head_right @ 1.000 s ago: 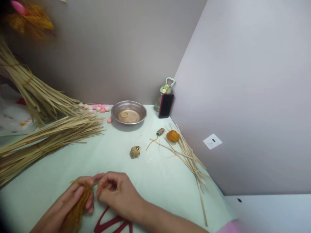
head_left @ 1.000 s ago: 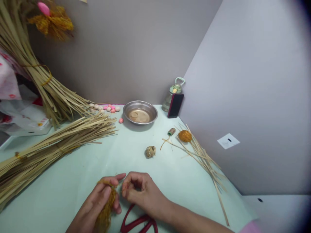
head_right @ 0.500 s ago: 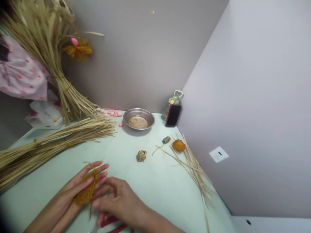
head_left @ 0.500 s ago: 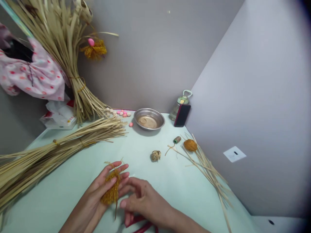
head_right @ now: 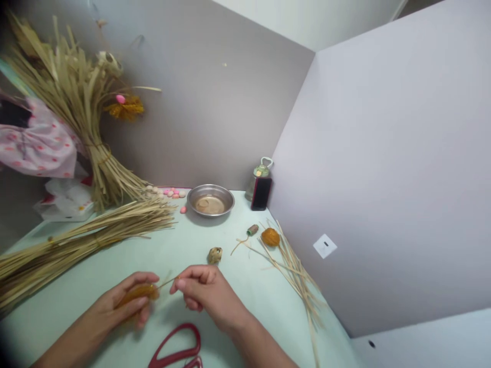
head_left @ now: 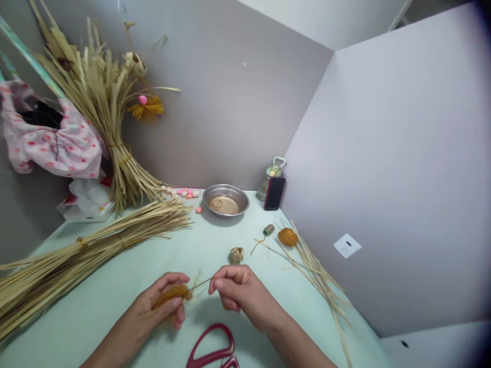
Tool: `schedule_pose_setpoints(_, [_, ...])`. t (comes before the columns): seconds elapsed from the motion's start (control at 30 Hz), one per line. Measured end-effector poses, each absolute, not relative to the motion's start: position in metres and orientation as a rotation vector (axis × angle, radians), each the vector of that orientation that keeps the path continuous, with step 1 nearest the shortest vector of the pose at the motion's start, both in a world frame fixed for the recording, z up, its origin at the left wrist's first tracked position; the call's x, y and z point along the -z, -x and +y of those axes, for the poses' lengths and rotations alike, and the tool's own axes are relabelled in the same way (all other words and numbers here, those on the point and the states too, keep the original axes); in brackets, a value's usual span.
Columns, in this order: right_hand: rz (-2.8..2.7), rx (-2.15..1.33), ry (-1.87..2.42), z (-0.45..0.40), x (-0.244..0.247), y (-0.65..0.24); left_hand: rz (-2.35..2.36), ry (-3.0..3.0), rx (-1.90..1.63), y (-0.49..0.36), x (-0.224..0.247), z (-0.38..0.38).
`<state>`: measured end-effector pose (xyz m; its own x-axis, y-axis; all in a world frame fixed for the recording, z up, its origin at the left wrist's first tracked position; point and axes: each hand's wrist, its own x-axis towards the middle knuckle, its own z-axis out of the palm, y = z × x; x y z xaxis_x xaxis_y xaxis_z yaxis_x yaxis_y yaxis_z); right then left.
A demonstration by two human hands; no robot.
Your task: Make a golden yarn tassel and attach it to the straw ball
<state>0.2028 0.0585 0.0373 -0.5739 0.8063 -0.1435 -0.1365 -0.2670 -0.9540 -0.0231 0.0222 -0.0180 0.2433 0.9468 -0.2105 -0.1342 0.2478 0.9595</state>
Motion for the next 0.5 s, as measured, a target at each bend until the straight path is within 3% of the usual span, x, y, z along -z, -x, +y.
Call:
schedule_pose_setpoints(0.1, [-1.322,-1.811,0.86,0.06,-0.04,-0.204,1.089,-1.121,-0.899,0.028,0.02,0.024])
schedule_pose_setpoints(0.27, [-1.659,-1.676,1.007,0.051,-0.044,-0.203,1.464,-1.352,-1.156,0.026,0.003,0.016])
schedule_pose_setpoints(0.5, [-1.992,-1.614,0.873,0.033,-0.056,-0.196,1.195,-1.359,-1.035,-0.006,0.002,-0.01])
